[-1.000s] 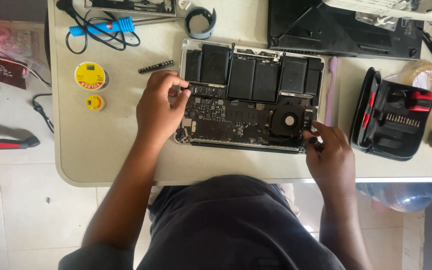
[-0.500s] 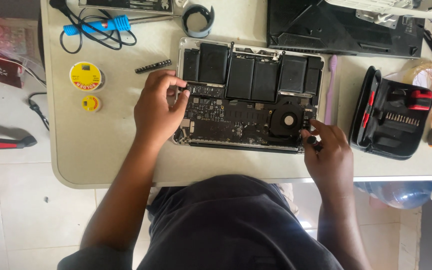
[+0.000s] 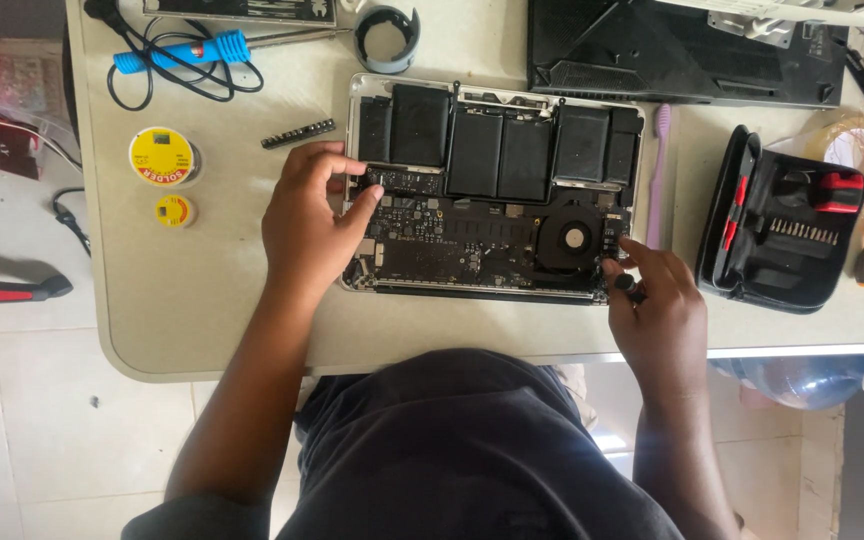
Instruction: Repairing internal components of a laptop using a screwdriver and manual manipulation
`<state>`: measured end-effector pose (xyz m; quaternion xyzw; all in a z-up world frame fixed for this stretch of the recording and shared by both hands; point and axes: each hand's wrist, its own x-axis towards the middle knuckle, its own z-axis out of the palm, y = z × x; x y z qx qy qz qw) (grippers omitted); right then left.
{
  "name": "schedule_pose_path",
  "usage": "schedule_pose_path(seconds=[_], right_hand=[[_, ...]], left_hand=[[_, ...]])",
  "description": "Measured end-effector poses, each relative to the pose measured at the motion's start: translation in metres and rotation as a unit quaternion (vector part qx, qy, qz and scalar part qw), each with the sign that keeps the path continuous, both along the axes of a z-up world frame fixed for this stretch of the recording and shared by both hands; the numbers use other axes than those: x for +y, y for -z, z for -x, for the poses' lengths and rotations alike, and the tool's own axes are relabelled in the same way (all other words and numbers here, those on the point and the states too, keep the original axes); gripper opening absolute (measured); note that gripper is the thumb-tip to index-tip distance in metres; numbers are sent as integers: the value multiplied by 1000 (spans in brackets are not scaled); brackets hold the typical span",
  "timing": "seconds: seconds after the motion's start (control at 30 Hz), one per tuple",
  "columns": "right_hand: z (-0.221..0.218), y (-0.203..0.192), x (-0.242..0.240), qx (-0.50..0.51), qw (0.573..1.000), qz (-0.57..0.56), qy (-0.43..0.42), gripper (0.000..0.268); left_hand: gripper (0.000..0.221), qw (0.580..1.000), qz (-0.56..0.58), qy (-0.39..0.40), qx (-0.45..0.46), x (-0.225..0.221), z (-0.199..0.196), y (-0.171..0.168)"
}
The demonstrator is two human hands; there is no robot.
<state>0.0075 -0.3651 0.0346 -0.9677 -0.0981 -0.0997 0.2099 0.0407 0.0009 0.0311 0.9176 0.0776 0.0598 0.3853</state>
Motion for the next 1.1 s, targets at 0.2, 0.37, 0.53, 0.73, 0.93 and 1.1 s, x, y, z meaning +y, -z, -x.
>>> schedule_pose_path(seconds=[0.2, 0.37, 0.53, 0.73, 0.93, 1.1], right_hand=[[2, -3, -2, 2, 1000, -11, 5, 26], [3, 3, -4, -8, 1000, -18, 3, 26], [5, 5, -11, -6, 1000, -23, 18, 29], [10, 2, -13, -12, 999, -40, 34, 29], [12, -10, -4, -5, 996, -73, 45, 28], [9, -11, 9, 62, 996, -8, -64, 45]], left_hand=[[25, 999, -4, -15, -28, 3, -1, 12], [18, 999, -19, -9, -41, 5, 1, 18], [15, 995, -19, 28, -93, 6, -1, 24], [7, 995, -23, 25, -92, 3, 3, 17], [46, 989, -97, 77, -82, -15, 23, -18], [43, 962, -155, 153, -168, -35, 46, -25]])
